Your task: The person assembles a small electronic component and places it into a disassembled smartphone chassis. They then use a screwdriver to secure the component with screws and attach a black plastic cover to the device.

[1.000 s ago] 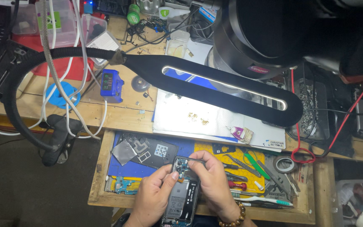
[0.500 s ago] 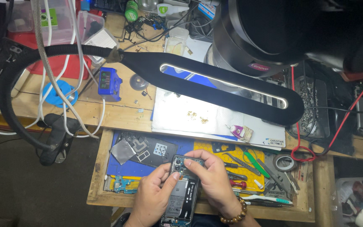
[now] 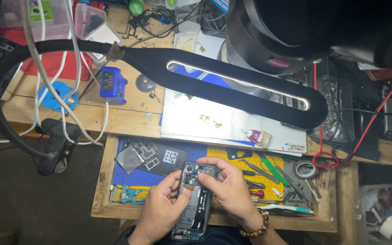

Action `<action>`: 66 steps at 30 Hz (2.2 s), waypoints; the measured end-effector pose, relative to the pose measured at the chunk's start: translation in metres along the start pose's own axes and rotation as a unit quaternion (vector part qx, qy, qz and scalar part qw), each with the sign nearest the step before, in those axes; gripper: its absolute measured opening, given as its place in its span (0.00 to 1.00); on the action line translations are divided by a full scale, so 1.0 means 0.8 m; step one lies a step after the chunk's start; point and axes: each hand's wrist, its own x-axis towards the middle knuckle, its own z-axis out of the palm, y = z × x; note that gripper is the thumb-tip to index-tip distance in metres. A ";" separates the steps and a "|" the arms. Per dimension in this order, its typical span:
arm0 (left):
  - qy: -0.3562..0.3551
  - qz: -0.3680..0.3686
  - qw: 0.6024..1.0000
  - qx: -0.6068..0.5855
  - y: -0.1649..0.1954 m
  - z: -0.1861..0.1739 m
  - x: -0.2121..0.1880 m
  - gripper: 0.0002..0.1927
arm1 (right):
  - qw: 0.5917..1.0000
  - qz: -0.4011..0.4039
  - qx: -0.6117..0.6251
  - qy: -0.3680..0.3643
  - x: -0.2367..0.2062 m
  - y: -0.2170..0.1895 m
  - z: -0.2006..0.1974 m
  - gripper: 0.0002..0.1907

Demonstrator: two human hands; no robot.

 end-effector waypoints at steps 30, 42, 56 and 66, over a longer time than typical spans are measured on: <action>-0.015 0.001 1.000 -0.006 0.001 -0.005 0.001 0.23 | 0.999 -0.047 0.003 -0.013 0.010 0.014 -0.019 0.19; -0.015 -0.007 1.000 -0.002 0.006 -0.003 0.001 0.21 | 0.999 -0.028 -0.022 -0.036 0.004 0.003 -0.023 0.23; 0.020 0.001 0.999 0.032 0.001 0.001 0.002 0.18 | 0.998 -0.037 -0.046 -0.024 -0.011 0.008 -0.017 0.28; 0.020 0.028 0.999 0.034 0.005 0.013 0.003 0.20 | 0.999 -0.041 0.029 -0.009 -0.028 0.018 -0.016 0.31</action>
